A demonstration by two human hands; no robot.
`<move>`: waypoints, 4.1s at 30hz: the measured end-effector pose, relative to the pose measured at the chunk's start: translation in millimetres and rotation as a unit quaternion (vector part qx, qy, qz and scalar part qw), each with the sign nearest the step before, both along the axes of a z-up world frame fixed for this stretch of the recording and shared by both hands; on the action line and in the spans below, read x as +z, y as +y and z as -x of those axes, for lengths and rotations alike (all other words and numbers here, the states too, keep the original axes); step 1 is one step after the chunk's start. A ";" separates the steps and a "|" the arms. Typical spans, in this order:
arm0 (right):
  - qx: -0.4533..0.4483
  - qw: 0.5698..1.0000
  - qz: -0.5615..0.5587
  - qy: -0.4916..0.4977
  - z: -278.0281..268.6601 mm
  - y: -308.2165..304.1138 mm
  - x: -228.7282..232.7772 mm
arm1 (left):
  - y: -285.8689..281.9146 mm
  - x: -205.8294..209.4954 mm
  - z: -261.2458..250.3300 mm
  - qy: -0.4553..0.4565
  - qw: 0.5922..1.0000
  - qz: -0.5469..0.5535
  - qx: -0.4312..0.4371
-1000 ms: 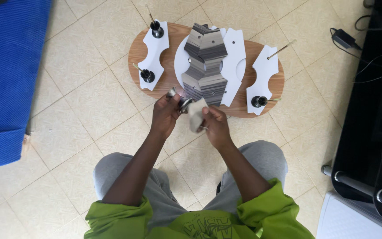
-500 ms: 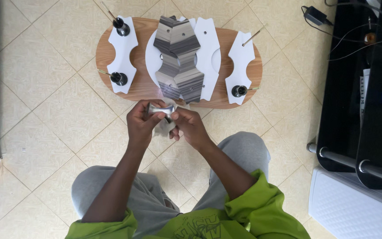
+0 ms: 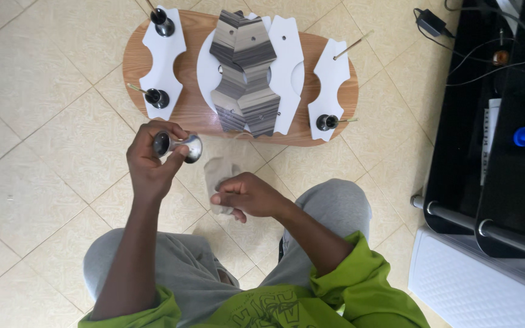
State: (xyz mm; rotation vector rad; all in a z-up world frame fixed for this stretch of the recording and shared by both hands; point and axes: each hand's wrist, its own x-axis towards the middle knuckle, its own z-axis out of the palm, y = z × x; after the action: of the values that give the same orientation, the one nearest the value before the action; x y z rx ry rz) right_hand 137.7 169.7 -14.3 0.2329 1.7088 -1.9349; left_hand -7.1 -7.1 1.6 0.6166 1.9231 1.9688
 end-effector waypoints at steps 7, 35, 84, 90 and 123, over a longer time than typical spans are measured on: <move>-0.113 0.926 -0.311 0.180 15.5 17.8 -3.3 | 37.3 -23.2 -22.5 0.254 0.932 0.255 -0.050; -0.377 0.752 -0.513 0.170 68.2 337.1 -62.8 | 45.7 -9.9 -50.3 0.229 0.896 0.343 -0.165; -0.364 0.670 -0.647 -0.005 39.2 284.4 -7.1 | 18.7 -11.4 -15.7 0.182 0.905 0.364 -0.121; -0.338 0.695 -0.634 0.006 29.6 286.0 1.7 | 33.6 -16.1 -17.9 0.194 0.904 0.357 -0.132; -0.273 0.866 -0.418 -0.020 -2.0 325.7 -42.7 | 43.5 -13.6 -31.9 0.207 0.901 0.349 -0.157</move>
State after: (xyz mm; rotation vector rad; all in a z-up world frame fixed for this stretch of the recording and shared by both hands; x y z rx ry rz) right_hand 139.8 495.4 -57.1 1.1698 2.5547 -1.3359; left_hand 24.8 36.4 -11.9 1.0890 2.3799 0.8896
